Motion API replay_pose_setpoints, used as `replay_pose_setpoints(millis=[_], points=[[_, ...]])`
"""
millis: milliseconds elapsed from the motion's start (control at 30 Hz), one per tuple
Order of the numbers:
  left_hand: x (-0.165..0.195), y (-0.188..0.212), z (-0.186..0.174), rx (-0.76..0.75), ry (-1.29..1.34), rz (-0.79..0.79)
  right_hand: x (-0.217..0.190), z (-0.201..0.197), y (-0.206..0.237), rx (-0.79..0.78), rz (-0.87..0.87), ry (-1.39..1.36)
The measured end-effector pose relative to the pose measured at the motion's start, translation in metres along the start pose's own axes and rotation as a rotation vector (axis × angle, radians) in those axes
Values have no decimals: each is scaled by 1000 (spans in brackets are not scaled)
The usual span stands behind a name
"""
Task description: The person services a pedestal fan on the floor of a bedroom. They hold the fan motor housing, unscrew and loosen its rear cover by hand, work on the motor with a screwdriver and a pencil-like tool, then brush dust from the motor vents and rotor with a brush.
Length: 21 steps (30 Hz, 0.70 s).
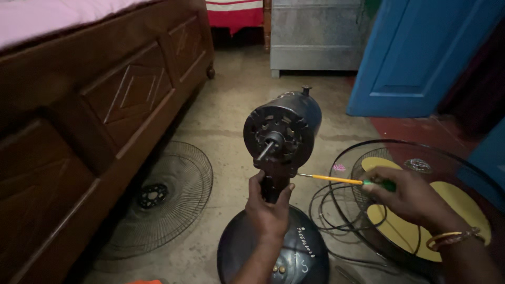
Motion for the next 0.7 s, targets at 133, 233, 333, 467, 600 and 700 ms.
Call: replay_pose_setpoints(millis=[133, 233, 333, 467, 600, 700], points=[[1, 1, 1, 7, 42, 23, 8, -2, 0, 22, 35, -181], [4, 2, 1, -3, 38, 34, -21, -9, 4, 159, -136, 297], [4, 1, -1, -1, -1, 10, -4, 2, -3, 5, 33, 74], [8, 1, -2, -6, -47, 24, -5, -2, 1, 44, 44, 0], [3, 1, 1, -30, 47, 11, -16, -7, 4, 151, -44, 152], [3, 1, 1, -41, 93, 44, -20, -6, 2, 185, -101, 245]])
Point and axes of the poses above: each hand's wrist, its own y-axis away from the middle knuckle, its own z-axis out of the palm, x = y × z, the point moved 9 cm from there along -y, towards the middle knuckle, and after that the axes turned 15 degrees about -x, right-handed, at the moved point
